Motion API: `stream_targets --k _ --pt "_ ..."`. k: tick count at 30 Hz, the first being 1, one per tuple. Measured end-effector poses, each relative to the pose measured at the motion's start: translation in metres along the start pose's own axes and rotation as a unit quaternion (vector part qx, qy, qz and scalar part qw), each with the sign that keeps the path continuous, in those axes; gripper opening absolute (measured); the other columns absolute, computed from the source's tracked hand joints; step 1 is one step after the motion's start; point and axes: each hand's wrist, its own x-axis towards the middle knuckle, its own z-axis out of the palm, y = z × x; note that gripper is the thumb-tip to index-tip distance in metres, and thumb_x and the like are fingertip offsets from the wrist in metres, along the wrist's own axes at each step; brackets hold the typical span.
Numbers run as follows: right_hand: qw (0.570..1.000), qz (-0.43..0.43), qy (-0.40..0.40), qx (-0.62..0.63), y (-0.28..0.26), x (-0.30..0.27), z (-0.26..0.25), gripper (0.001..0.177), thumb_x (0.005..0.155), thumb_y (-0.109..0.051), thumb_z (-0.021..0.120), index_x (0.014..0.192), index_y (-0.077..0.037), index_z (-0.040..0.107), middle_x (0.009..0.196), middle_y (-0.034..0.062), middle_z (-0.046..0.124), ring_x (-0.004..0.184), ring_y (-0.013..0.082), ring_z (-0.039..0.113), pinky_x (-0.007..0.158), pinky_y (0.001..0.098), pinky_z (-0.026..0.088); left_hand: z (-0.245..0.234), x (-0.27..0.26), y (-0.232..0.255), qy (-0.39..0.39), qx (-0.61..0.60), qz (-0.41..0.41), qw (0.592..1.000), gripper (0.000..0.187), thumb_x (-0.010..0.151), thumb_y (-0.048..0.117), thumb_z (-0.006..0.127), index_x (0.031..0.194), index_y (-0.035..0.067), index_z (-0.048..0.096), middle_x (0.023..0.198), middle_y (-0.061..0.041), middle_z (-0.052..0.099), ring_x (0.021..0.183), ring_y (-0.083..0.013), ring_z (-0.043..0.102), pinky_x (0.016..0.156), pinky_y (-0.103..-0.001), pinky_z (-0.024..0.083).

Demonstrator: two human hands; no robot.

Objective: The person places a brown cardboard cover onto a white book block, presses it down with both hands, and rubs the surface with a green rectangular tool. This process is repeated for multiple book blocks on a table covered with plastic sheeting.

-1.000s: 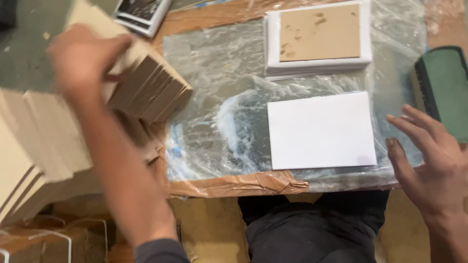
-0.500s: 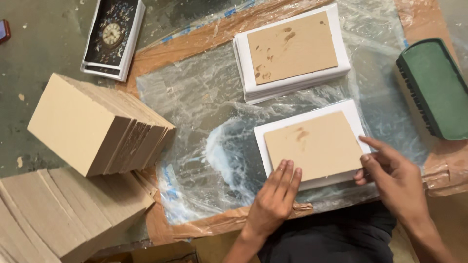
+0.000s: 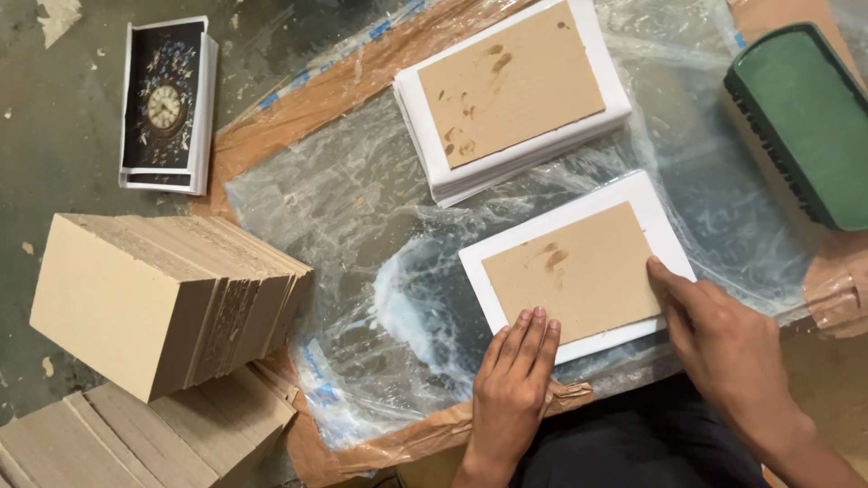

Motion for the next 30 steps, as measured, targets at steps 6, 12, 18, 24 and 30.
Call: stream_targets --k 6,12,18,24,30 --pt "0.998 -0.008 -0.029 -0.052 0.007 0.006 -0.005 0.043 0.096 -0.024 0.067 0.138 -0.029 0.069 0.091 0.009 0.074 0.078 0.0323 0.071 0.068 0.0434 0.055 -0.004 0.001 -0.002 0.001 -0.034 -0.004 0.999 0.055 0.082 0.0 0.069 0.137 0.001 0.065 0.143 -0.015 0.064 0.137 -0.0301 0.059 0.116 -0.044 0.045" --pt "0.997 -0.037 0.005 -0.072 -0.017 0.01 -0.014 0.038 0.099 -0.027 0.069 0.136 -0.026 0.07 0.096 0.0101 0.07 0.085 0.0264 0.07 0.073 0.0399 0.056 0.002 0.005 -0.012 0.045 -0.076 -0.028 0.996 0.048 0.09 -0.002 0.066 0.138 0.003 0.066 0.136 -0.015 0.069 0.128 -0.0294 0.066 0.11 -0.04 0.052" --pt "0.955 -0.282 0.055 -0.074 -0.048 0.027 -0.002 0.053 0.081 -0.038 0.072 0.131 -0.022 0.065 0.142 0.0201 0.057 0.128 0.0367 0.058 0.098 0.0428 0.054 -0.024 0.046 -0.026 0.073 -0.027 -0.227 0.971 0.058 0.089 0.021 0.078 0.138 -0.003 0.058 0.122 -0.022 0.059 0.109 -0.0375 0.058 0.089 -0.048 0.05" --pt "0.959 -0.26 -0.027 -0.108 -0.047 0.032 0.007 0.06 0.075 -0.04 0.073 0.133 -0.031 0.062 0.149 0.0159 0.051 0.136 0.0341 0.052 0.095 0.0404 0.053 -0.031 0.061 -0.025 0.078 -0.015 -0.244 0.966 0.068 0.084 0.026 0.082 0.14 0.0 0.055 0.127 -0.019 0.06 0.109 -0.0379 0.057 0.093 -0.048 0.049" --pt "0.957 -0.265 -0.017 -0.119 -0.044 0.031 0.011 0.059 0.077 -0.04 0.071 0.135 -0.033 0.062 0.148 0.0162 0.055 0.135 0.0336 0.055 0.091 0.0392 0.057 -0.04 0.069 -0.026 0.059 -0.076 -0.3 0.949 0.068 0.078 0.022 0.085 0.134 -0.003 0.056 0.124 -0.019 0.062 0.112 -0.038 0.059 0.094 -0.047 0.049"
